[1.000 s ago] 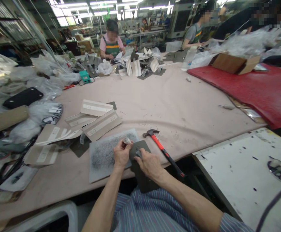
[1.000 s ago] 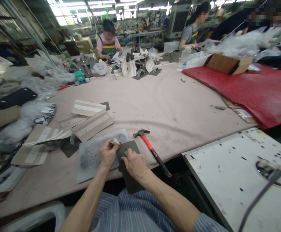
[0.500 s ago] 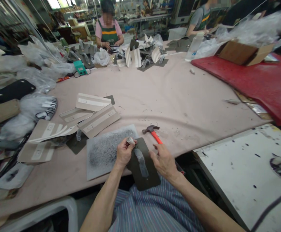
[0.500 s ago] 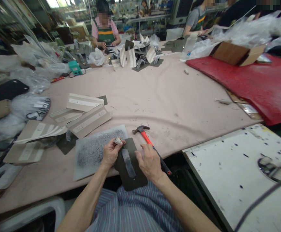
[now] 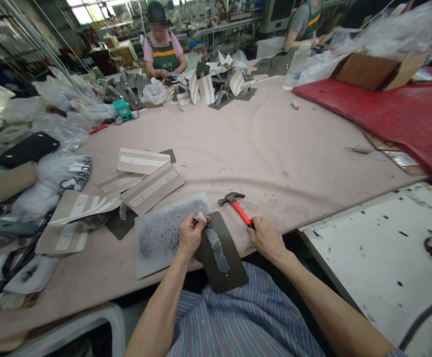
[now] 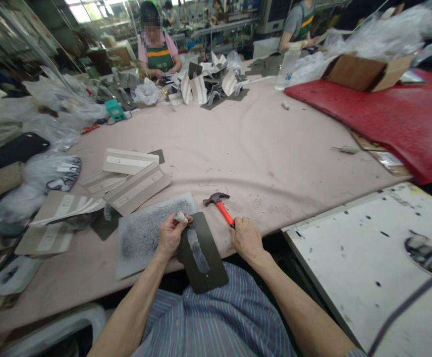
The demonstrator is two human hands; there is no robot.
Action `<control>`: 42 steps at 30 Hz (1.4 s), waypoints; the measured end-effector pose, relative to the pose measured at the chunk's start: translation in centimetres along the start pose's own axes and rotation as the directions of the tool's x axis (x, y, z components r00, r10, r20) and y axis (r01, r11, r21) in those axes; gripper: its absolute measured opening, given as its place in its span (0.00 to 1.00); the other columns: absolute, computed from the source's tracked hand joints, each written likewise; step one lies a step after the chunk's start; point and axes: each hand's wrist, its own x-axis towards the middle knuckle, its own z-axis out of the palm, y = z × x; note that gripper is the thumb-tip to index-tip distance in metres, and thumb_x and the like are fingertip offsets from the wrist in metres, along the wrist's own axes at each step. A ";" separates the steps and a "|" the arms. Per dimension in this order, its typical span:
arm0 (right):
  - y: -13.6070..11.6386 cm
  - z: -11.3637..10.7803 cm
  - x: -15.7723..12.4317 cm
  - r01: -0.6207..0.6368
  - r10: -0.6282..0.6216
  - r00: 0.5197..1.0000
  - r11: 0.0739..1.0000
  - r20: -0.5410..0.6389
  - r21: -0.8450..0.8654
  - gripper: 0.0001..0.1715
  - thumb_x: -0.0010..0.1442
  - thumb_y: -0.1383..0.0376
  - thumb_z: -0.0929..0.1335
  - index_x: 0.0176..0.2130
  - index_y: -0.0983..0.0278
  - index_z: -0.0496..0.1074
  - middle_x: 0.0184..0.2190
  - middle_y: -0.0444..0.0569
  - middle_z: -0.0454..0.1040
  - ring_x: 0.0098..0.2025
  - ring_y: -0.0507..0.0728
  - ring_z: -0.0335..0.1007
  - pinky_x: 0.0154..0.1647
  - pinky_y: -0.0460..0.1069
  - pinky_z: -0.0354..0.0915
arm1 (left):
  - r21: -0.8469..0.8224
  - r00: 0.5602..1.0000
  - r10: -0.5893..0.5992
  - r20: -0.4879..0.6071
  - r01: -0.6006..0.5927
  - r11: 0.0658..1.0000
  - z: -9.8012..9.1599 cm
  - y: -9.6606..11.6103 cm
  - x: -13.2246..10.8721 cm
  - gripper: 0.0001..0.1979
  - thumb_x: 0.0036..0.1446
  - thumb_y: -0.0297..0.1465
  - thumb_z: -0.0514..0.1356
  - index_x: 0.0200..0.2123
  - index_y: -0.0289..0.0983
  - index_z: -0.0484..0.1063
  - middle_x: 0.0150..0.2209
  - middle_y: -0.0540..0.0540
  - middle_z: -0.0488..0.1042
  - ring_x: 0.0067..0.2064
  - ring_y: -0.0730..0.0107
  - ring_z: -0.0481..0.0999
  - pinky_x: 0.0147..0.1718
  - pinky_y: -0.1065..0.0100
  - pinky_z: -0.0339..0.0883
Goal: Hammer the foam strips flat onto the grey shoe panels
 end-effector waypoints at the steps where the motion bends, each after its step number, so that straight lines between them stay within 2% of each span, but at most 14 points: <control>1: 0.0 -0.2 0.2 -0.027 0.025 0.999 0.995 0.031 0.097 0.08 0.65 0.64 0.65 0.43 0.67 0.67 0.41 0.54 0.69 0.41 0.59 0.67 0.40 0.51 0.56 | 0.010 1.000 0.004 0.005 -0.005 1.000 0.0 -0.1 0.0 0.14 0.53 0.37 0.66 0.40 0.36 0.74 0.37 0.43 0.81 0.41 0.62 0.81 0.46 0.62 0.73; 5: -0.8 -1.6 1.1 -0.263 0.093 0.948 0.763 0.303 0.591 0.03 0.59 0.70 0.66 0.35 0.65 0.64 0.33 0.50 0.68 0.36 0.56 0.65 0.36 0.49 0.59 | 0.087 0.999 0.043 0.030 -0.046 0.995 -0.1 -0.4 0.0 0.11 0.55 0.36 0.65 0.39 0.36 0.74 0.37 0.44 0.80 0.41 0.63 0.80 0.45 0.64 0.72; 8: -2.5 -3.2 1.5 -0.366 -0.010 0.881 0.619 0.472 0.695 0.05 0.59 0.68 0.64 0.30 0.64 0.62 0.24 0.44 0.65 0.24 0.51 0.60 0.26 0.46 0.60 | 0.176 0.996 0.084 0.042 -0.090 0.980 0.0 -0.3 0.0 0.08 0.56 0.33 0.63 0.38 0.37 0.75 0.36 0.46 0.80 0.39 0.64 0.79 0.43 0.65 0.71; 11: -4.2 -5.3 1.0 -0.391 -0.059 0.874 0.505 0.482 0.770 0.09 0.64 0.61 0.59 0.32 0.62 0.59 0.23 0.40 0.61 0.18 0.48 0.51 0.18 0.44 0.55 | 0.300 0.989 0.128 0.075 -0.145 0.943 0.1 0.1 -0.2 0.05 0.56 0.30 0.62 0.36 0.38 0.76 0.34 0.47 0.80 0.37 0.65 0.78 0.39 0.68 0.70; 13: -4.7 -6.5 0.0 -0.255 -0.040 0.948 0.502 0.316 0.827 0.15 0.68 0.54 0.56 0.35 0.61 0.59 0.22 0.38 0.59 0.17 0.48 0.50 0.17 0.44 0.53 | 0.354 0.981 0.166 0.102 -0.192 0.915 0.2 0.3 -0.5 0.05 0.57 0.29 0.60 0.36 0.39 0.77 0.34 0.48 0.80 0.37 0.66 0.78 0.38 0.68 0.68; 15: -4.5 -7.3 -1.2 0.037 -0.052 0.999 0.624 -0.005 0.781 0.19 0.69 0.50 0.55 0.35 0.61 0.59 0.22 0.40 0.61 0.19 0.49 0.55 0.20 0.46 0.53 | 0.372 0.972 0.205 0.116 -0.234 0.898 0.2 0.4 -0.8 0.06 0.58 0.30 0.60 0.36 0.40 0.77 0.35 0.48 0.80 0.38 0.65 0.78 0.39 0.68 0.68; 17: -3.7 -7.7 -2.3 0.296 -0.185 0.950 0.793 -0.253 0.532 0.19 0.69 0.52 0.56 0.33 0.61 0.60 0.21 0.43 0.62 0.22 0.51 0.57 0.23 0.48 0.51 | 0.374 0.966 0.231 0.116 -0.258 0.891 0.2 0.3 -1.1 0.06 0.59 0.30 0.59 0.37 0.40 0.78 0.35 0.48 0.80 0.38 0.64 0.78 0.39 0.68 0.68; 21: -2.8 -9.7 -3.1 0.451 -0.443 0.890 0.891 -0.108 0.061 0.14 0.69 0.60 0.58 0.33 0.62 0.61 0.20 0.44 0.65 0.19 0.51 0.51 0.24 0.50 0.41 | 0.416 0.963 0.240 0.127 -0.271 0.868 0.2 0.1 -1.1 0.07 0.59 0.29 0.59 0.37 0.40 0.78 0.32 0.48 0.79 0.33 0.65 0.77 0.35 0.68 0.66; 23: -3.3 -11.9 -3.1 0.476 -0.465 0.868 0.879 -0.173 0.030 0.14 0.69 0.59 0.59 0.32 0.61 0.61 0.20 0.43 0.64 0.18 0.50 0.50 0.23 0.50 0.41 | 0.423 0.961 0.242 0.135 -0.277 0.863 0.2 0.0 -1.1 0.07 0.59 0.29 0.59 0.37 0.40 0.78 0.32 0.48 0.79 0.34 0.65 0.77 0.35 0.68 0.67; 26: -4.6 -14.7 -3.5 0.489 -0.313 0.772 0.849 -0.553 0.203 0.16 0.71 0.56 0.57 0.34 0.61 0.60 0.20 0.43 0.63 0.19 0.50 0.54 0.23 0.48 0.48 | 0.406 0.959 0.247 0.142 -0.284 0.869 0.1 0.1 -1.0 0.07 0.60 0.29 0.59 0.38 0.41 0.78 0.35 0.48 0.80 0.37 0.64 0.78 0.39 0.67 0.68; 29: -5.1 -13.7 -4.2 0.499 -0.181 0.669 0.828 -0.721 0.255 0.16 0.72 0.56 0.55 0.35 0.61 0.61 0.22 0.44 0.65 0.21 0.51 0.58 0.24 0.48 0.52 | 0.396 0.962 0.235 0.137 -0.271 0.877 0.2 0.1 -1.1 0.07 0.60 0.29 0.59 0.38 0.41 0.78 0.34 0.48 0.80 0.37 0.64 0.78 0.39 0.68 0.67; 32: -4.1 -10.2 -4.6 0.512 -0.447 0.799 0.857 -0.402 0.065 0.17 0.71 0.59 0.56 0.31 0.61 0.61 0.18 0.43 0.63 0.17 0.51 0.54 0.22 0.49 0.43 | 0.405 0.968 0.215 0.133 -0.251 0.879 0.2 0.1 -1.2 0.07 0.59 0.29 0.59 0.38 0.41 0.78 0.32 0.48 0.79 0.34 0.65 0.76 0.36 0.68 0.66; 35: -2.3 -8.2 -3.9 0.392 -0.392 0.920 0.920 -0.015 -0.016 0.14 0.71 0.59 0.58 0.35 0.62 0.63 0.20 0.45 0.67 0.19 0.52 0.56 0.24 0.50 0.39 | 0.389 0.969 0.210 0.131 -0.245 0.888 0.3 0.1 -1.2 0.09 0.58 0.29 0.59 0.39 0.41 0.78 0.33 0.48 0.79 0.35 0.65 0.76 0.36 0.68 0.66; 42: 0.5 -4.5 0.4 0.124 -0.133 0.982 0.989 0.131 0.078 0.17 0.73 0.59 0.55 0.40 0.64 0.66 0.27 0.48 0.71 0.29 0.56 0.67 0.30 0.49 0.52 | 0.334 0.968 0.225 0.114 -0.250 0.909 0.3 0.0 -1.1 0.08 0.57 0.29 0.59 0.39 0.41 0.78 0.35 0.48 0.80 0.37 0.63 0.78 0.39 0.66 0.68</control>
